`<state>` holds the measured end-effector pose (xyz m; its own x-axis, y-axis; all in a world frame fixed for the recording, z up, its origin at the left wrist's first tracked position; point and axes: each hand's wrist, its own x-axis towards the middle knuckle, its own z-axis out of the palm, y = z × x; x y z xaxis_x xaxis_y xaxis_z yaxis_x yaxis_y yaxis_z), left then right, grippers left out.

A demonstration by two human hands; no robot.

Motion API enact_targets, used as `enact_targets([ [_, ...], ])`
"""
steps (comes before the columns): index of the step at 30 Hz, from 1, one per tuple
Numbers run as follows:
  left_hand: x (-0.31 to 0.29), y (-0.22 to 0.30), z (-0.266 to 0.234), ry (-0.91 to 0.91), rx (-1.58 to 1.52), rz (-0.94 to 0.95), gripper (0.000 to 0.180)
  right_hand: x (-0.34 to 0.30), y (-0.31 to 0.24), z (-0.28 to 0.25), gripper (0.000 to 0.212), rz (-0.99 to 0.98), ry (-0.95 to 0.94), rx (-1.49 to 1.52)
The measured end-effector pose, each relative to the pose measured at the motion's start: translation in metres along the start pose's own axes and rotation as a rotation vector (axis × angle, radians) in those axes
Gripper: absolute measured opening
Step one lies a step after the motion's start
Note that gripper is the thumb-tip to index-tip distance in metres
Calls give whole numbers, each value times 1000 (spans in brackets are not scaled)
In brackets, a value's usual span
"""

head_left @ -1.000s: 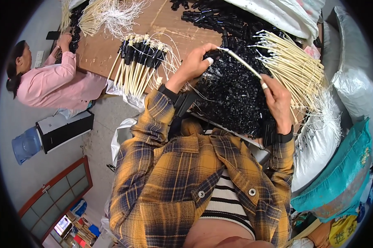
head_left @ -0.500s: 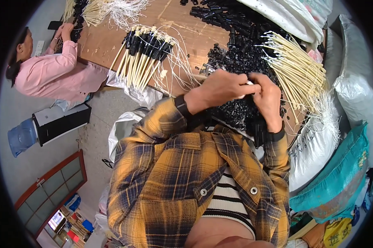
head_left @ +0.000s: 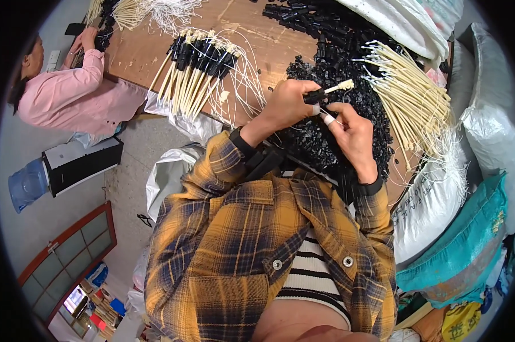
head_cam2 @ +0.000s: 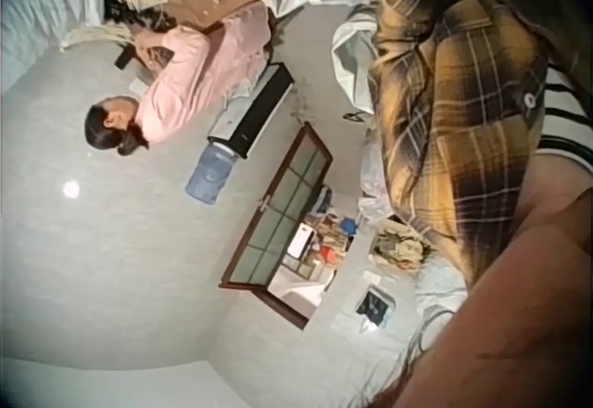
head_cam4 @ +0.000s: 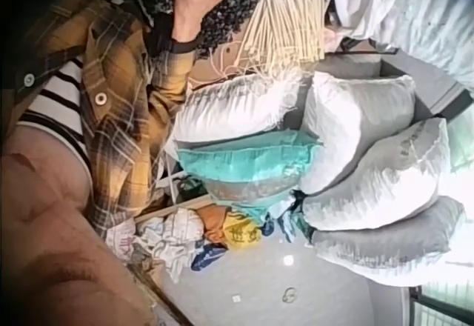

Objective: The person assembles components by hand, picking up a black plastic piece and a white corded stick, fitting them together, and then placing the completed assembly onto a wooden table.

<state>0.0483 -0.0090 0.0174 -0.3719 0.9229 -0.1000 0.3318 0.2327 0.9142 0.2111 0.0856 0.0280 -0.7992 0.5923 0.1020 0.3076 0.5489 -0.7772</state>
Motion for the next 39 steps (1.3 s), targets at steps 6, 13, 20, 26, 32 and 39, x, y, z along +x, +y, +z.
enact_targets([
  [6,-4,-12,-2,136,349,251,37,2,2,-3,12,-112,178,-120],
  [13,-7,-8,4,124,464,321,32,5,4,0,11,-151,151,-141],
  [20,-6,0,10,35,436,309,37,3,9,6,15,-190,40,-46],
  [26,-2,-2,5,54,102,416,44,1,1,0,12,-216,-83,-157],
  [32,-2,-2,0,154,30,519,14,0,2,4,14,-192,-1,-103],
  [39,-8,-44,-23,227,158,398,19,-11,9,5,11,115,2,86],
])
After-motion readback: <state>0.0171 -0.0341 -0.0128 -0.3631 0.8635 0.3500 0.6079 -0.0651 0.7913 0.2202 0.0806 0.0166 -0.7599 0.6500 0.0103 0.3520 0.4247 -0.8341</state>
